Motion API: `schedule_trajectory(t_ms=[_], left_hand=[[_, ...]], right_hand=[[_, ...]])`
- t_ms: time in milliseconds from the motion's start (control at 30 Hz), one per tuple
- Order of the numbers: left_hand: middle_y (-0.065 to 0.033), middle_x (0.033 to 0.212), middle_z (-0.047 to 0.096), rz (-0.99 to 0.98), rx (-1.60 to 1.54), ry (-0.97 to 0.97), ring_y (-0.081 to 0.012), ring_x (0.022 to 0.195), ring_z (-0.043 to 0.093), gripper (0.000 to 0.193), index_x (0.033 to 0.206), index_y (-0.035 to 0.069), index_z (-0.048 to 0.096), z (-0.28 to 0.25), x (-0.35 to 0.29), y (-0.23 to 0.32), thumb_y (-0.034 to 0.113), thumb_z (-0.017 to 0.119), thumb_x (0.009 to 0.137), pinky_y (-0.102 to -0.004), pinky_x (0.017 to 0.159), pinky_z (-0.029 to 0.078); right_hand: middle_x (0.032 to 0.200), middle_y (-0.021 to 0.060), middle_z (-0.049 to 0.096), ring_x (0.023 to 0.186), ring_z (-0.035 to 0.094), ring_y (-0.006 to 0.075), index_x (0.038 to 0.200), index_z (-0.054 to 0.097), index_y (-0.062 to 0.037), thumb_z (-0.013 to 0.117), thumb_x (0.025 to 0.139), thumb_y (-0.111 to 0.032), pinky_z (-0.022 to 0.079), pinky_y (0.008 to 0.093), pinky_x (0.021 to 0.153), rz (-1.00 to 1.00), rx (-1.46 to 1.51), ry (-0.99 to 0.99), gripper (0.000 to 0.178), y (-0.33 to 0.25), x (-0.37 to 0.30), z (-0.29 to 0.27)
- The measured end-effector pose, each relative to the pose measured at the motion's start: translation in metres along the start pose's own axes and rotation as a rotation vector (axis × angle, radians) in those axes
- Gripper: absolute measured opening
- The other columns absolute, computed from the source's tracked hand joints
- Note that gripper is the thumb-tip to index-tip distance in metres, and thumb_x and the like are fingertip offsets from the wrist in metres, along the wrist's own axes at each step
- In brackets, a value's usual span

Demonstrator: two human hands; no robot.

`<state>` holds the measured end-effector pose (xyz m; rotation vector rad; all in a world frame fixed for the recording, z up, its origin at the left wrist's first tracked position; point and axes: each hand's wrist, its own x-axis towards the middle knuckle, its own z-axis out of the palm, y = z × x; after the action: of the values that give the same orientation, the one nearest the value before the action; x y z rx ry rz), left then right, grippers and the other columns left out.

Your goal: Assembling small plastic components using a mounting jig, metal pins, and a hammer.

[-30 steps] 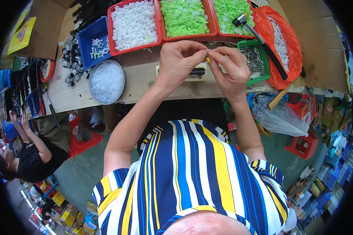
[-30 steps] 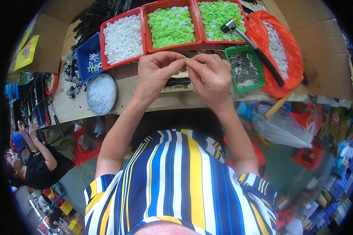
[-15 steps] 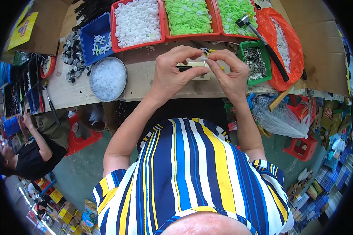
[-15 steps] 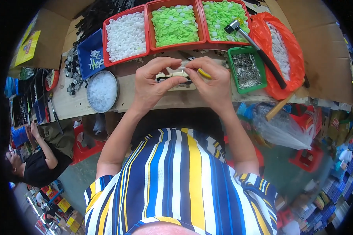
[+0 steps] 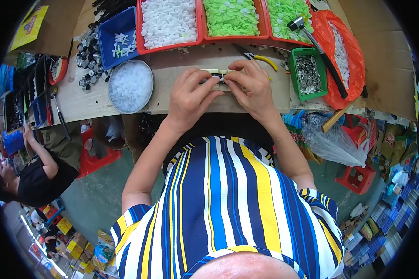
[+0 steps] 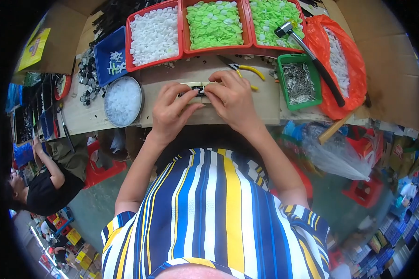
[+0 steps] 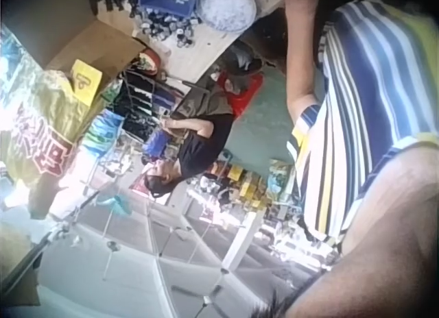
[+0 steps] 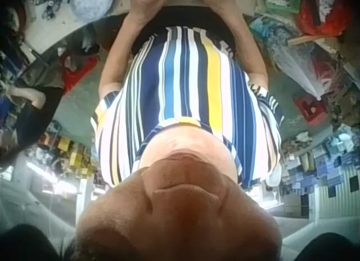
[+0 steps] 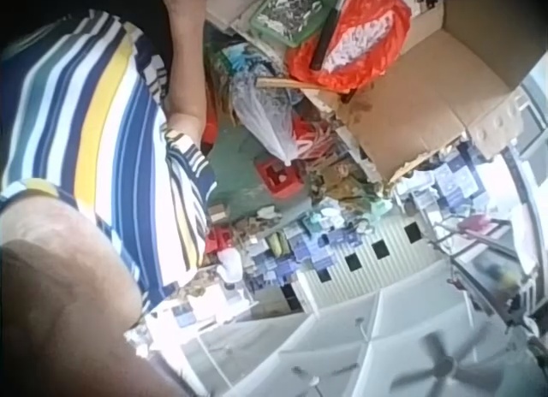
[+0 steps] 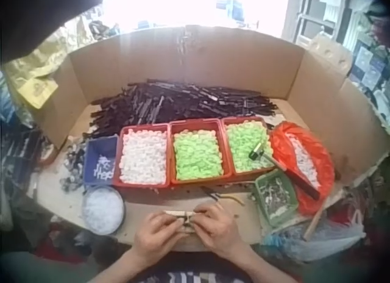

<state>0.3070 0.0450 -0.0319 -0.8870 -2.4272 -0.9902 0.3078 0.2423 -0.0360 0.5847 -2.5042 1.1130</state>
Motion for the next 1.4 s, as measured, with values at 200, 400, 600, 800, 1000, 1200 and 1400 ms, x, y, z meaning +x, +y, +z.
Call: schedule_trajectory(t_ms=[200,400,600,800,1000,1200,1400], left_hand=[[-0.0094,0.105,0.063,0.114,0.107,-0.014,-0.0293,0.099,0.06,0.036,0.103,0.005,0.069,0.003,-0.016,-0.005,0.012,0.081,0.069,-0.0408,0.081,0.05],[-0.01,0.108,0.061,0.303,0.299,-0.142,-0.0252,0.107,0.057,0.03,0.105,0.002,0.067,0.002,-0.013,-0.014,0.017,0.065,0.079,-0.0359,0.083,0.046],[-0.0102,0.104,0.062,0.606,0.504,-0.27,-0.0245,0.11,0.055,0.032,0.101,-0.001,0.068,-0.013,0.007,-0.018,0.021,0.058,0.079,-0.0351,0.085,0.044],[-0.0094,0.099,0.065,0.93,0.636,-0.446,-0.0286,0.11,0.052,0.032,0.089,0.001,0.074,-0.022,0.032,-0.016,0.025,0.056,0.078,-0.0373,0.094,0.042],[-0.0127,0.104,0.065,1.044,0.717,-0.613,-0.0304,0.117,0.05,0.038,0.094,-0.002,0.071,-0.03,0.04,-0.015,0.028,0.053,0.078,-0.0422,0.101,0.04],[-0.0118,0.103,0.065,0.986,0.631,-0.716,-0.0295,0.115,0.051,0.034,0.095,-0.002,0.07,-0.032,0.05,-0.013,0.024,0.057,0.078,-0.0418,0.102,0.04],[-0.0105,0.097,0.061,0.52,0.226,-0.557,-0.0268,0.105,0.056,0.022,0.097,0.002,0.069,-0.023,0.038,-0.022,0.013,0.069,0.078,-0.0412,0.094,0.044]], right_hand=[[0.096,0.0022,0.062,0.094,0.059,0.0223,0.086,0.069,-0.0091,0.072,0.076,-0.01,0.041,0.0382,0.077,-0.032,-0.081,-0.028,0.01,-0.003,0.002,0.008],[0.094,0.0011,0.062,0.096,0.058,0.0213,0.083,0.068,-0.0089,0.07,0.075,-0.01,0.041,0.0388,0.081,-0.032,-0.171,-0.093,0.009,-0.01,0.004,0.008],[0.093,0.0014,0.062,0.097,0.058,0.0214,0.08,0.066,-0.0073,0.068,0.073,-0.006,0.041,0.0401,0.084,-0.065,-0.24,-0.133,0.008,-0.016,0.007,0.007],[0.093,0.0027,0.061,0.098,0.057,0.0228,0.081,0.065,-0.0067,0.065,0.074,-0.005,0.041,0.0409,0.087,-0.07,-0.217,-0.135,0.008,-0.014,0.006,0.006],[0.094,0.0038,0.062,0.098,0.057,0.024,0.083,0.066,-0.0052,0.065,0.076,-0.006,0.041,0.0408,0.087,-0.074,-0.123,-0.118,0.007,-0.008,0.004,0.007],[0.096,0.0047,0.062,0.098,0.057,0.0249,0.085,0.066,-0.0051,0.064,0.078,-0.006,0.041,0.0419,0.087,-0.088,-0.104,-0.1,0.007,-0.004,0.002,0.007],[0.098,0.0067,0.063,0.1,0.058,0.0266,0.093,0.068,-0.0053,0.067,0.08,-0.008,0.043,0.0415,0.089,-0.038,-0.021,-0.112,0.013,0.002,-0.001,-0.003]])
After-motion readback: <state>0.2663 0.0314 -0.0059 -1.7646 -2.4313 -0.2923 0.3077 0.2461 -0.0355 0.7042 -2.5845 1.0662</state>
